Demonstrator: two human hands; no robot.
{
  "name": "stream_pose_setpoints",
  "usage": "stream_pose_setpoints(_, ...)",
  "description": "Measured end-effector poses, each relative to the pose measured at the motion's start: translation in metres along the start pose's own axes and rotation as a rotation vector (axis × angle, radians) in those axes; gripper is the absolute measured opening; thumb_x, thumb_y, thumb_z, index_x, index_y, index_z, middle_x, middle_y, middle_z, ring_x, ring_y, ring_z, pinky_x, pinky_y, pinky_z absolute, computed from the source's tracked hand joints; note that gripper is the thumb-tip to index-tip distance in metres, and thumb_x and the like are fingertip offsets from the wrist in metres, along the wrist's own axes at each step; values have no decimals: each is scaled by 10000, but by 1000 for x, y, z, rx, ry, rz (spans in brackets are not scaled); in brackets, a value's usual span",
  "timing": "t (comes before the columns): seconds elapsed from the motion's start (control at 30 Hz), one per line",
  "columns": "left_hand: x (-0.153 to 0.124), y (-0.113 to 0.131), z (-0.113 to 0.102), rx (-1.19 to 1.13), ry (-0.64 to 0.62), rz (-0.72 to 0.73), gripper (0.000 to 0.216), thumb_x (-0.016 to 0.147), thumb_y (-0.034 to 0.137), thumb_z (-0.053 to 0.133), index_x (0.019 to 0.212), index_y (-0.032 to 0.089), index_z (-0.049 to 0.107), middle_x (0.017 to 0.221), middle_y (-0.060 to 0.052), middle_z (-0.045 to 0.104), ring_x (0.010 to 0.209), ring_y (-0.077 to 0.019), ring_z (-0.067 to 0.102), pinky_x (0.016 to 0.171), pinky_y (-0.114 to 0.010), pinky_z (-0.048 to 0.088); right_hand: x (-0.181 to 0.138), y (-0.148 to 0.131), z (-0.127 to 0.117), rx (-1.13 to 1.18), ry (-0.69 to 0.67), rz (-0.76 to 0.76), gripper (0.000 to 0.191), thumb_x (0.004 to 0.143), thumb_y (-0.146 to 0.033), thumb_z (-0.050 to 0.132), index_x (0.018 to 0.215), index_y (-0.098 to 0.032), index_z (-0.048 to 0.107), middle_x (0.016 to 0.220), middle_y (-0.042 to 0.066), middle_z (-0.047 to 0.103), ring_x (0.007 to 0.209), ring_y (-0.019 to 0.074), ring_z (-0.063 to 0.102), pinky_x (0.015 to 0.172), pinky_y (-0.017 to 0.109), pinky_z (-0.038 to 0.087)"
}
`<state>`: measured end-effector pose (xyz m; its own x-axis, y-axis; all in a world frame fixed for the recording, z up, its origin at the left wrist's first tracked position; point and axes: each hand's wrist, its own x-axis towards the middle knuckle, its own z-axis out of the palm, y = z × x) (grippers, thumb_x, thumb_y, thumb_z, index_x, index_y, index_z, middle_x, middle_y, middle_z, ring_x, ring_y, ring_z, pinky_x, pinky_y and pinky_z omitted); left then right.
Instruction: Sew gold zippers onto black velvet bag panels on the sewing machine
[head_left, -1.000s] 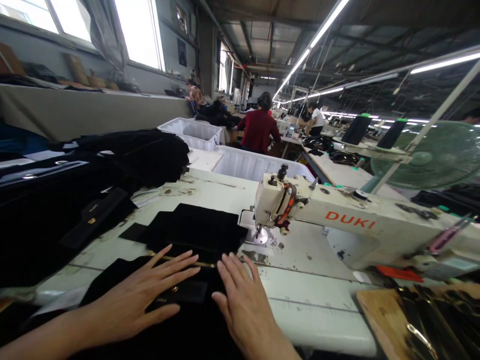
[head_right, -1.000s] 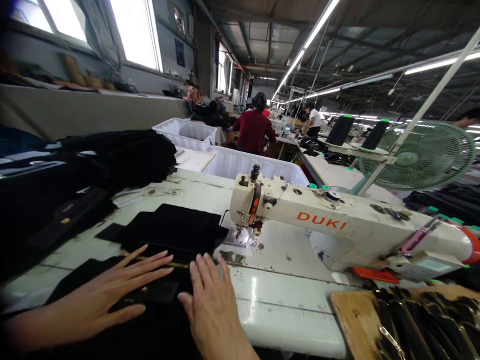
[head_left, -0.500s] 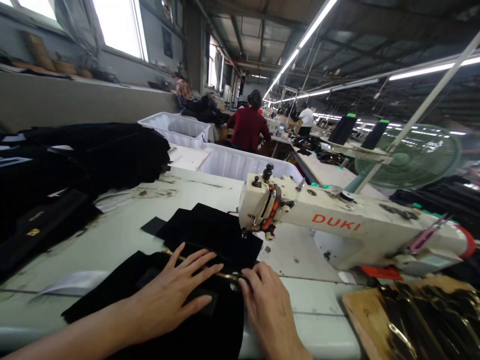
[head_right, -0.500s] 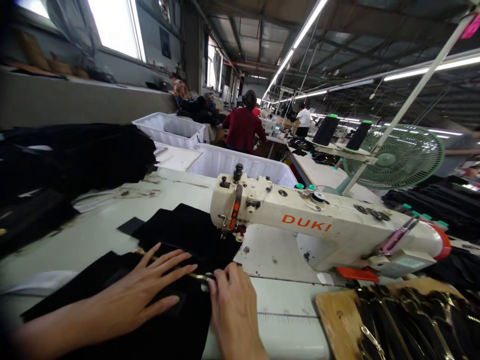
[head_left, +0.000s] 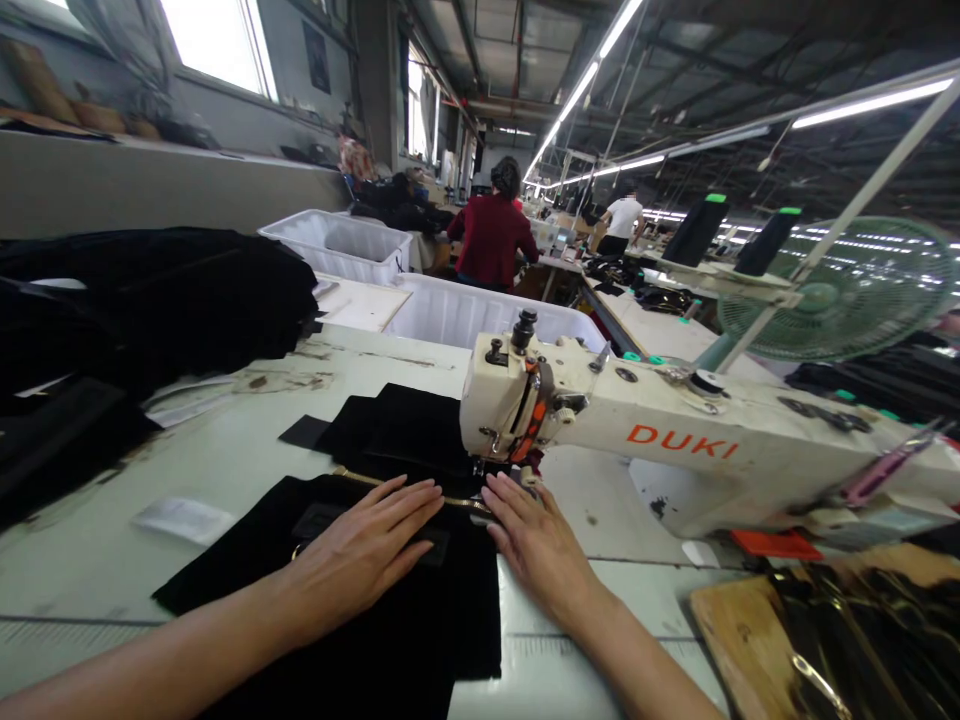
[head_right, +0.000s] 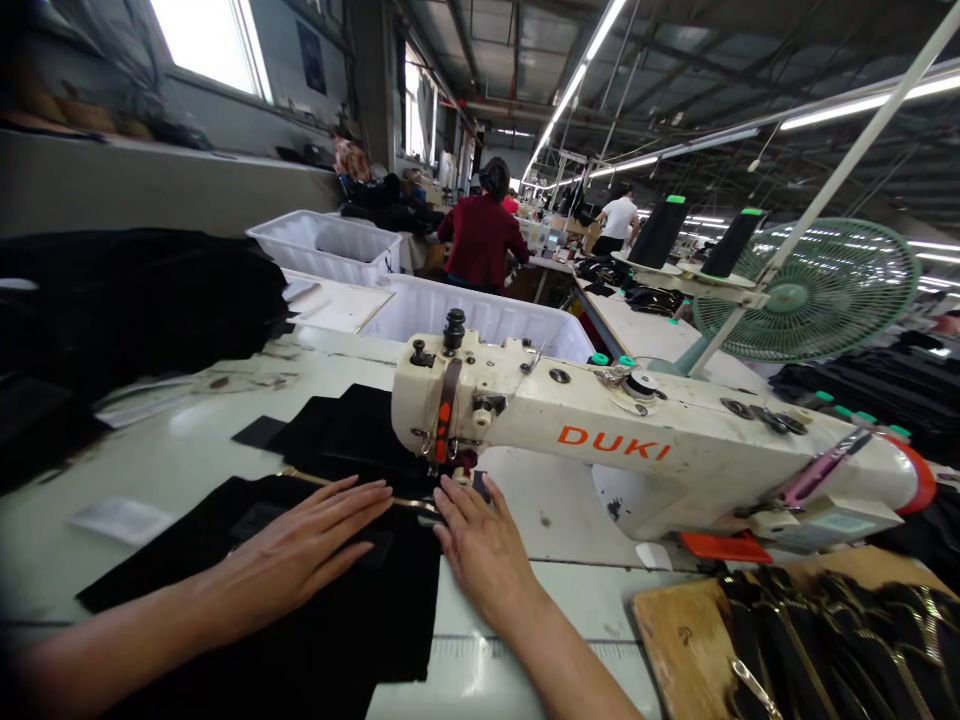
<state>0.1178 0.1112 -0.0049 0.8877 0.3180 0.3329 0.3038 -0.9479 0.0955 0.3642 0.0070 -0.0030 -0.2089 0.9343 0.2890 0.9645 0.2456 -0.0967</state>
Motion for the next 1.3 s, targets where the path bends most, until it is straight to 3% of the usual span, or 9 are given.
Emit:
stream_pose_setpoints(0.1, -1, 10, 2, 29, 30, -9, 410, 1000, 224, 446, 1403, 158, 484, 1446, -96, 511, 1338, -237, 462, 1123, -405, 374, -2, -3, -6, -8, 63, -6, 390, 1000, -204, 458, 1388, -188, 498, 1425, 82, 507, 1298, 207, 485, 1126, 470, 345)
stream_pose_setpoints(0.27, 8, 29, -7, 37, -15, -7, 499, 951, 144, 455, 1445, 202, 419, 1437, -48, 525, 1319, -198, 481, 1165, -422, 299, -5, -9, -10, 31, 82, -110, 395, 998, -179, 462, 1390, -213, 496, 1345, 55, 585, 1267, 200, 506, 1116, 467, 359)
stream_pose_setpoints(0.43, 15, 39, -18, 85, -4, 12, 506, 929, 229, 516, 1429, 199, 445, 1396, -62, 566, 1281, -239, 516, 1135, -448, 340, -5, -11, -3, 67, 137, -81, 354, 1000, -143, 437, 1332, -181, 555, 1294, 49, 622, 1199, 208, 551, 1112, 464, 361)
stream_pose_setpoints(0.67, 8, 38, -6, 133, -51, 9, 550, 955, 332, 526, 1476, 239, 376, 1471, -32, 487, 1341, -252, 444, 1151, -478, 295, -6, -12, -2, 41, 129, -72, 352, 1001, -134, 431, 1325, -178, 562, 1303, 45, 616, 1197, 213, 549, 1105, 460, 376)
stream_pose_setpoints(0.8, 10, 42, -1, 177, -3, -3, 531, 904, 265, 551, 1424, 224, 456, 1414, -35, 550, 1279, -261, 507, 1134, -480, 309, -5, -12, -4, 39, 153, -69, 350, 1005, -145, 408, 1309, -190, 575, 1286, 30, 629, 1167, 210, 576, 1084, 457, 404)
stream_pose_setpoints(0.9, 12, 48, 1, 209, 48, -20, 477, 874, 219, 548, 1351, 195, 535, 1326, -28, 626, 1182, -234, 584, 1080, -405, 386, -4, -11, -5, 27, 170, -90, 357, 1003, -146, 399, 1310, -197, 575, 1273, 22, 639, 1153, 207, 592, 1068, 441, 427)
stream_pose_setpoints(1.03, 15, 61, 5, 286, 101, -34, 433, 900, 374, 554, 1250, 127, 614, 1257, -83, 671, 1093, -235, 639, 929, -322, 491, -3, -11, -5, -4, 177, -97, 358, 998, -149, 404, 1304, -198, 582, 1272, 35, 640, 1154, 199, 596, 1067, 423, 434)
stream_pose_setpoints(1.13, 19, 72, 10, 372, 158, -67, 516, 908, 517, 519, 1166, 95, 666, 1194, -139, 698, 1069, -271, 654, 878, -357, 500, -3, -10, -7, -28, 172, -101, 346, 1006, -164, 393, 1283, -194, 599, 1274, 30, 639, 1154, 210, 595, 1065, 425, 436)
stream_pose_setpoints(1.3, 23, 82, 21, 427, 211, -48, 638, 903, 594, 467, 1085, 25, 691, 1132, -227, 702, 1047, -334, 654, 892, -445, 451, -6, -7, -15, -42, 180, -90, 333, 1013, -178, 376, 1233, -203, 626, 1238, 26, 658, 1143, 226, 595, 1033, 436, 459)
